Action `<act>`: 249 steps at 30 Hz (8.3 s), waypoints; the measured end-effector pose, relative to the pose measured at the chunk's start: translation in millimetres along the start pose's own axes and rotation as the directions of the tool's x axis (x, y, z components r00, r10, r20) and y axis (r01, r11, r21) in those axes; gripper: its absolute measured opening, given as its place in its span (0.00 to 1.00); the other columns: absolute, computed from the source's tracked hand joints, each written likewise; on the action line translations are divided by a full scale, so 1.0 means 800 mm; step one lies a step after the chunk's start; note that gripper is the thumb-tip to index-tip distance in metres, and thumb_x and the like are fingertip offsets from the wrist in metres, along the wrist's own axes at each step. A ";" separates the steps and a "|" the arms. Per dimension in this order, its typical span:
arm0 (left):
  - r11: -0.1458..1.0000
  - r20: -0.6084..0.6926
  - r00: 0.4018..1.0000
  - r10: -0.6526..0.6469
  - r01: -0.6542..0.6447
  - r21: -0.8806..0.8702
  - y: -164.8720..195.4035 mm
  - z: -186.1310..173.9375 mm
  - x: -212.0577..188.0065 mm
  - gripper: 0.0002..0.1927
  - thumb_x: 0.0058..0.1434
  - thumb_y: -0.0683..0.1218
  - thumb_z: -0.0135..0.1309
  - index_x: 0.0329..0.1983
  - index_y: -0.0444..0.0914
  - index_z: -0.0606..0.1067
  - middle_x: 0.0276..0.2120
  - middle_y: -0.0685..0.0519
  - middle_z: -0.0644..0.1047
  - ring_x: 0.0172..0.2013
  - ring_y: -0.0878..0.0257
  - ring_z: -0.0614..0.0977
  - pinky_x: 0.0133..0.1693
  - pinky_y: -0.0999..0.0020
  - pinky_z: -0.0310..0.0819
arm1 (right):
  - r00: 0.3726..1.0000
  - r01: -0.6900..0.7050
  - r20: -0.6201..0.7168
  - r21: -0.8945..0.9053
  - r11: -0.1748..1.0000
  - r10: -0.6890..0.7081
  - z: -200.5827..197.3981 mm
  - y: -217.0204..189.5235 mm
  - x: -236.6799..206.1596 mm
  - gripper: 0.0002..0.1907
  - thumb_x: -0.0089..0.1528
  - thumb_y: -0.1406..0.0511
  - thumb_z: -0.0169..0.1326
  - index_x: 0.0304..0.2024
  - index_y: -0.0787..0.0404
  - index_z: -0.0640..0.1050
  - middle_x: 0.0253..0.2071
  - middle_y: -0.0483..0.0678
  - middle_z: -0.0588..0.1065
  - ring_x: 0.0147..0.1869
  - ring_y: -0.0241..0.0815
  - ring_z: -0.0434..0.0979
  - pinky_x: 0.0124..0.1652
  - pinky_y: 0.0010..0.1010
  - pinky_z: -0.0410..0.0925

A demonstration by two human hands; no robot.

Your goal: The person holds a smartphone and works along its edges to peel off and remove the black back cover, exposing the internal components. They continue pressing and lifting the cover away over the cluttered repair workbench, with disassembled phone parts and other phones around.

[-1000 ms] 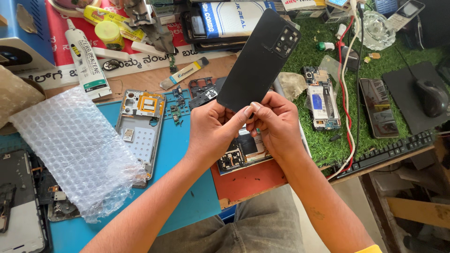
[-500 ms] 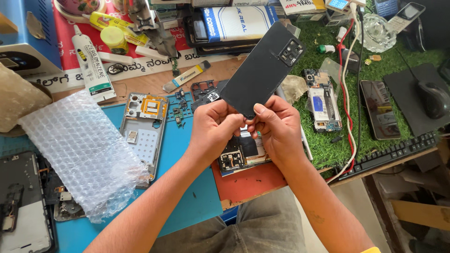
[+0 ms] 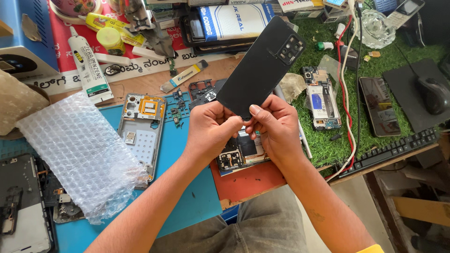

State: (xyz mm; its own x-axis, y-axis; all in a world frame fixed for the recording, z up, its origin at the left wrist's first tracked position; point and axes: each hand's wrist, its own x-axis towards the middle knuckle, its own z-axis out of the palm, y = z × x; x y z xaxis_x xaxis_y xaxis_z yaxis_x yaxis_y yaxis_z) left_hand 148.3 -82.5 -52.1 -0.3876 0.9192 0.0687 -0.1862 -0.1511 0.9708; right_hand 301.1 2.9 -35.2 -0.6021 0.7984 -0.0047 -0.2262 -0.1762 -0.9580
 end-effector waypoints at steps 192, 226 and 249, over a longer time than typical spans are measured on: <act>0.606 0.177 0.778 0.603 -0.591 0.533 0.047 0.008 -0.017 0.04 0.68 0.37 0.56 0.44 0.33 0.76 0.29 0.49 0.76 0.30 0.53 0.80 0.31 0.62 0.73 | 0.998 0.014 0.068 -0.052 0.999 -0.010 -0.013 0.000 0.004 0.02 0.63 0.77 0.52 0.36 0.68 0.75 0.30 0.46 0.75 0.29 0.34 0.75 0.25 0.25 0.65; 0.642 0.155 0.798 0.582 -0.568 0.515 0.037 0.010 -0.017 0.05 0.69 0.37 0.55 0.47 0.33 0.75 0.33 0.48 0.78 0.30 0.52 0.80 0.30 0.62 0.72 | 0.993 0.117 0.060 -0.212 0.970 -0.106 -0.008 -0.002 -0.004 0.04 0.63 0.76 0.50 0.38 0.70 0.77 0.29 0.46 0.75 0.29 0.30 0.74 0.26 0.22 0.65; 0.623 0.139 0.776 0.616 -0.587 0.518 0.037 0.009 -0.014 0.02 0.68 0.36 0.55 0.42 0.33 0.75 0.29 0.49 0.75 0.28 0.53 0.77 0.29 0.61 0.69 | 0.997 0.067 0.055 -0.152 0.986 -0.059 -0.007 -0.006 -0.002 0.06 0.64 0.73 0.52 0.39 0.70 0.79 0.29 0.47 0.77 0.30 0.32 0.76 0.28 0.23 0.64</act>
State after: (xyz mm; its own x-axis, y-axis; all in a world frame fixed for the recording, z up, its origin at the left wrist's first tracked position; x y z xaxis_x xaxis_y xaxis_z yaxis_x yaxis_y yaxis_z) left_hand 153.7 -94.6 -22.2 -0.2897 0.6707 0.6828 0.5788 -0.4454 0.6831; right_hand 307.1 5.9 -32.3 -0.6292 0.7743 0.0674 -0.1467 -0.0331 -0.9886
